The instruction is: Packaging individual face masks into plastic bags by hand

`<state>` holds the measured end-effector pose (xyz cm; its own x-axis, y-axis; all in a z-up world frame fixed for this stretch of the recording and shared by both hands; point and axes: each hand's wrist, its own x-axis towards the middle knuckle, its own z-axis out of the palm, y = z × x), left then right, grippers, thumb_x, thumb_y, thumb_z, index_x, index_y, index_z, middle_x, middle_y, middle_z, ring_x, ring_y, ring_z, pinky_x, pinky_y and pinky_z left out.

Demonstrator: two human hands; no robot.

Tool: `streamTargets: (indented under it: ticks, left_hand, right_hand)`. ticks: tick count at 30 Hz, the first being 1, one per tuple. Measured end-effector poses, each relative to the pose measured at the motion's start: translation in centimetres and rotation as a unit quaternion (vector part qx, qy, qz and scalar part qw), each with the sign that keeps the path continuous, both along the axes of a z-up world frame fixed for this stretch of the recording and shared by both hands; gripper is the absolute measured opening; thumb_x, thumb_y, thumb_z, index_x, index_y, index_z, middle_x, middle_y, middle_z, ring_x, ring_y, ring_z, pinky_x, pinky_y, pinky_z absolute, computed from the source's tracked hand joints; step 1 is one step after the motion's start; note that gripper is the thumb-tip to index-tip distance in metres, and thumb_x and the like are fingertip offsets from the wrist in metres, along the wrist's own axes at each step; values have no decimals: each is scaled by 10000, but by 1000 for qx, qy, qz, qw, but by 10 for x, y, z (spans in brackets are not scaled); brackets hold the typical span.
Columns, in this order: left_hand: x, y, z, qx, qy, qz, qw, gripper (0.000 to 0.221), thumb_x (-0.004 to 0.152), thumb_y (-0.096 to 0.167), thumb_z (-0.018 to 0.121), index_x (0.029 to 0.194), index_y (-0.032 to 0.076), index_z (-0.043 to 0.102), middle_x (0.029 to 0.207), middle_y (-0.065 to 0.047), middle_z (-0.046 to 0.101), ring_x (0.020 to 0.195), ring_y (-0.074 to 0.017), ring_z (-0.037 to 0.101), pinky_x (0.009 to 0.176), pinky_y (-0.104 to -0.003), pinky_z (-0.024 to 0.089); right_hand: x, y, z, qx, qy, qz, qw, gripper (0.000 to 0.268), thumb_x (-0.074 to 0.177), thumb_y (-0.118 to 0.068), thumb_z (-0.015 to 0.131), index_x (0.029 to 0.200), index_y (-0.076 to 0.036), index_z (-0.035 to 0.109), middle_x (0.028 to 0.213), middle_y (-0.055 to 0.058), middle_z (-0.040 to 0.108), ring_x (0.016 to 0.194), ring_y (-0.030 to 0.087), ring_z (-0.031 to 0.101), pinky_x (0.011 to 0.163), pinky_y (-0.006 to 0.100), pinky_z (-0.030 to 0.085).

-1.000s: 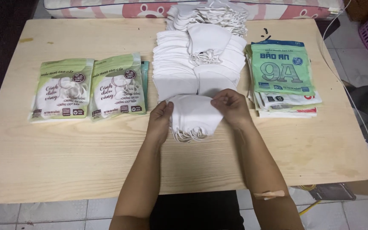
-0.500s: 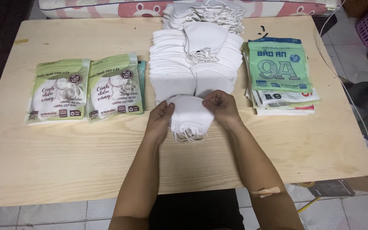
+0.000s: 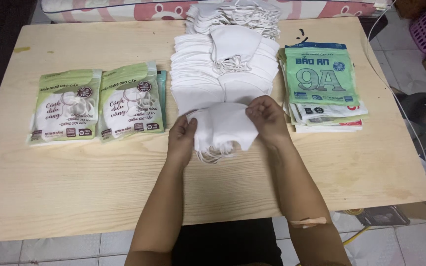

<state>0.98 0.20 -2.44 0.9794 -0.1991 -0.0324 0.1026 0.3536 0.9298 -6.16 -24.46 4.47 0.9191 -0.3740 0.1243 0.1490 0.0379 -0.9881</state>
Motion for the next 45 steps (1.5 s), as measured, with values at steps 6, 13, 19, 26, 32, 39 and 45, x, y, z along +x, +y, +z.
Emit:
streamTargets:
  ticks: [6,13,19,26,32,39,45]
  left_hand:
    - [-16,2,49,48,-91,30,994,241,995,-15,613,1187,121,664,1173,-100,740,910,-137,706,794,-274,603]
    - [-22,0,51,37,-66,10,997,222,1002,23,543,1129,45,723,1231,-163,719,1211,-219,617,1091,-431,458]
    - [-19,-8,35,58,-90,44,993,204,961,-8,673,1151,42,729,1215,-163,734,1210,-211,639,1080,-406,483]
    - [-9,-7,33,27,-115,80,990,125,999,29,662,1109,47,719,1185,-159,741,1158,-189,662,1042,-387,521]
    - [2,-7,25,23,-148,105,983,119,1016,18,648,1113,47,711,1187,-154,737,1112,-168,674,988,-376,552]
    - [0,-7,26,25,-161,116,980,143,1010,19,667,1132,68,721,1147,-144,744,1043,-154,688,928,-352,579]
    - [-12,-6,46,47,-129,84,987,193,1045,84,624,1193,60,745,1144,-158,757,1090,-150,654,993,-380,543]
  right_hand:
    - [5,24,-5,6,45,42,998,138,898,26,718,1011,-44,680,784,58,694,637,108,623,523,195,503]
    - [23,21,-58,-22,60,35,997,132,902,7,717,1009,-65,693,763,60,684,624,93,594,504,183,491]
    - [24,25,-45,-53,54,48,996,132,897,19,711,999,-64,699,765,78,712,669,141,637,544,241,534]
    - [13,-3,-9,-485,-30,-167,858,338,907,-200,791,1198,-73,675,1149,198,666,1112,416,630,964,510,478]
    - [12,-6,-1,-536,70,-167,825,617,872,-200,830,1413,-52,571,1261,208,623,1226,412,587,1038,573,404]
    - [7,-18,-1,-299,-169,-249,905,105,994,-128,774,1080,-86,731,892,93,666,876,292,708,815,367,526]
    - [-22,23,66,-107,38,-3,994,155,866,-51,805,995,-13,728,765,95,661,616,166,577,519,291,481]
